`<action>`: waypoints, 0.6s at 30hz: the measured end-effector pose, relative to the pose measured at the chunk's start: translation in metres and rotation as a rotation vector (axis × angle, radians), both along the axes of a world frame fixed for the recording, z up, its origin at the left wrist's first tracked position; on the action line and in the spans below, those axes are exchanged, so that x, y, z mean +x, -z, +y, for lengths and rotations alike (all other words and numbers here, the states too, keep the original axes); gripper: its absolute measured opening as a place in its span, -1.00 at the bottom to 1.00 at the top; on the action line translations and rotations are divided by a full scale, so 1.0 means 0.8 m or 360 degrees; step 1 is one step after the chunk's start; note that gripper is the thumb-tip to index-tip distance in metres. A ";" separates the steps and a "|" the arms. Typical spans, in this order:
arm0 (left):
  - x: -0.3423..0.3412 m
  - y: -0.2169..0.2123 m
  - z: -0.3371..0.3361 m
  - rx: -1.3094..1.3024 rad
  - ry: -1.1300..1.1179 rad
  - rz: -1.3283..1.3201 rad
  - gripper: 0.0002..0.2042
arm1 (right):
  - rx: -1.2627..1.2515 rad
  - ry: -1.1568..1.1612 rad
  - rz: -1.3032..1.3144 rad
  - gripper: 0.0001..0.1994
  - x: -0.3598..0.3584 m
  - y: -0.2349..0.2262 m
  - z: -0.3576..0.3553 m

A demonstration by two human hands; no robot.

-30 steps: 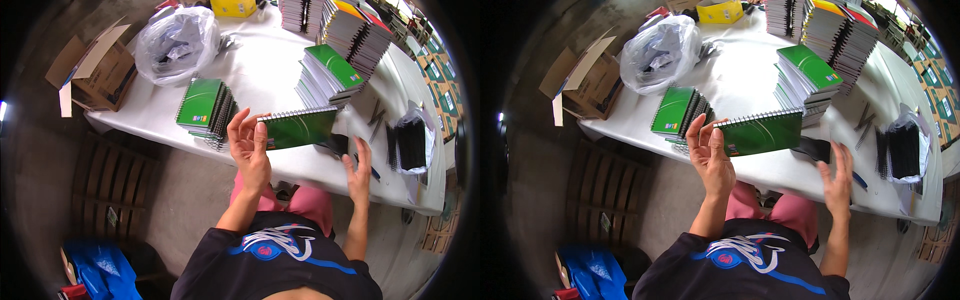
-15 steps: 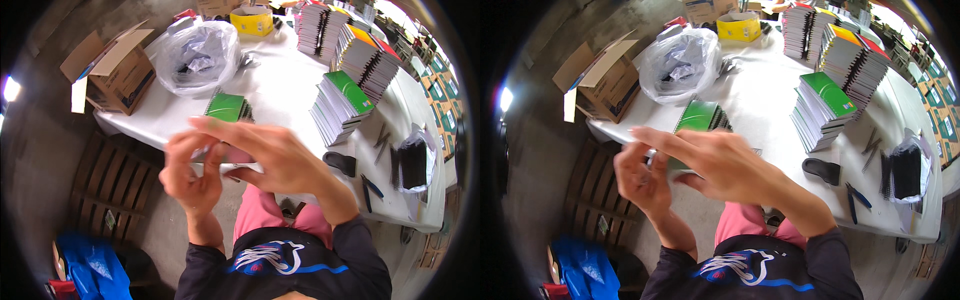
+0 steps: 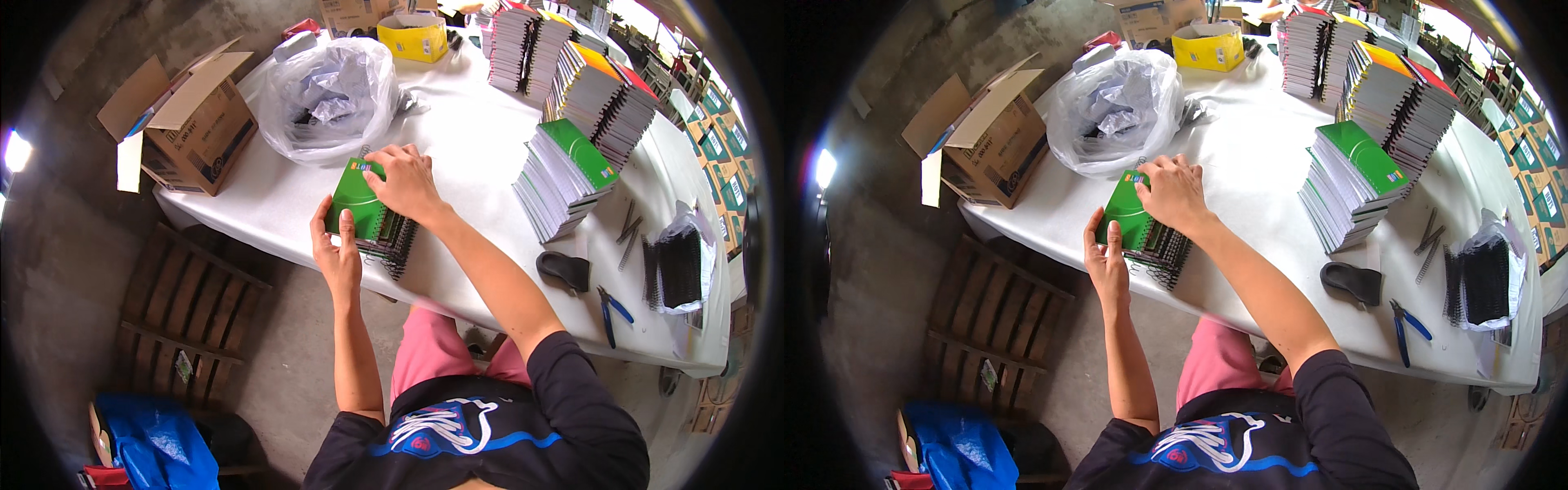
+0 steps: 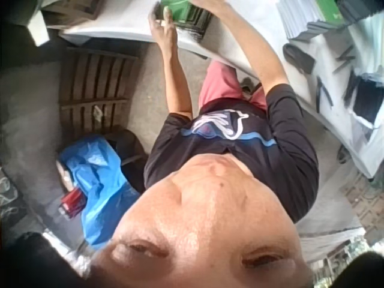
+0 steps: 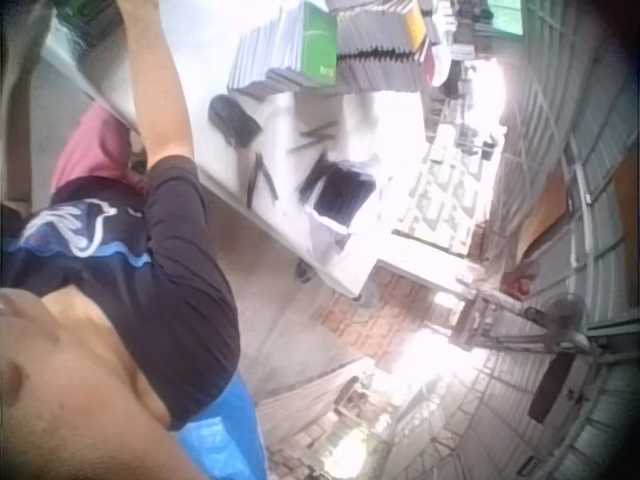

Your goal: The person binds green notebooks by threading a plastic coil through the holes and trimming the excess with shears before stacking them.

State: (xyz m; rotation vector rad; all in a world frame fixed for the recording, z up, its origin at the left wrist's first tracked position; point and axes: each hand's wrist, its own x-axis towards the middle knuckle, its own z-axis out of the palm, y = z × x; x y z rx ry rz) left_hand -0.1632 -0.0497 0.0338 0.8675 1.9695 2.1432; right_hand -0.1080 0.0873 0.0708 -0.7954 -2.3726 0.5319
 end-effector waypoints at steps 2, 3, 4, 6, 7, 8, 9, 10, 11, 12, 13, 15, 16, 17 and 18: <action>0.009 -0.005 0.006 0.0041 -0.0014 -0.0032 -0.62 | -0.0126 -0.0035 -0.0030 -0.65 0.001 -0.005 0.009; 0.010 -0.003 0.010 -0.0014 -0.0079 0.0139 -0.64 | -0.0169 -0.0011 -0.0015 -0.64 0.002 -0.003 0.014; 0.010 -0.002 0.015 -0.0063 -0.0147 0.0316 -0.65 | -0.0207 0.0009 0.0005 -0.63 0.001 -0.001 0.019; 0.012 -0.001 0.022 -0.0104 -0.0214 0.0493 -0.67 | -0.0354 -0.0029 0.0026 -0.61 0.004 0.004 0.026; 0.015 -0.001 0.030 -0.0090 -0.0206 0.0491 -0.68 | -0.0456 -0.0080 0.0026 -0.60 0.010 0.006 0.033; 0.019 -0.001 0.038 -0.0073 -0.0192 0.0489 -0.69 | -0.0557 -0.0127 0.0028 -0.59 0.016 0.009 0.040; 0.020 0.001 0.041 -0.0075 -0.0165 0.0519 -0.70 | -0.0350 -0.0120 -0.0029 -0.56 0.019 0.020 0.048; 0.017 0.002 0.036 -0.0118 -0.0255 0.0583 -0.69 | -0.0110 -0.0083 -0.0037 -0.53 0.022 0.010 0.033; 0.009 0.008 0.030 -0.0116 -0.0354 0.0639 -0.66 | 0.0136 -0.0040 -0.0054 -0.50 0.034 -0.008 0.012; -0.001 0.011 0.023 -0.0106 -0.0444 0.0691 -0.64 | 0.0453 -0.0009 0.0003 -0.46 0.056 -0.026 0.003; -0.009 0.010 0.015 -0.0011 -0.0468 0.0593 -0.63 | 0.0767 0.0216 0.0113 -0.55 0.081 -0.046 -0.002; -0.011 -0.008 -0.001 0.0075 -0.0541 0.0497 -0.62 | 0.0863 0.0534 0.0085 -0.56 0.165 -0.082 0.028; -0.008 -0.027 -0.014 0.0059 -0.0626 0.0526 -0.63 | 0.0845 0.0842 0.0070 -0.52 0.204 -0.094 0.052; -0.004 -0.040 -0.023 0.0196 -0.0612 0.0501 -0.64 | 0.0883 0.0966 0.0134 -0.47 0.243 -0.102 0.084; 0.004 -0.051 -0.025 0.0346 -0.0576 0.0463 -0.65 | 0.0737 0.1189 -0.0062 -0.41 0.283 -0.109 0.102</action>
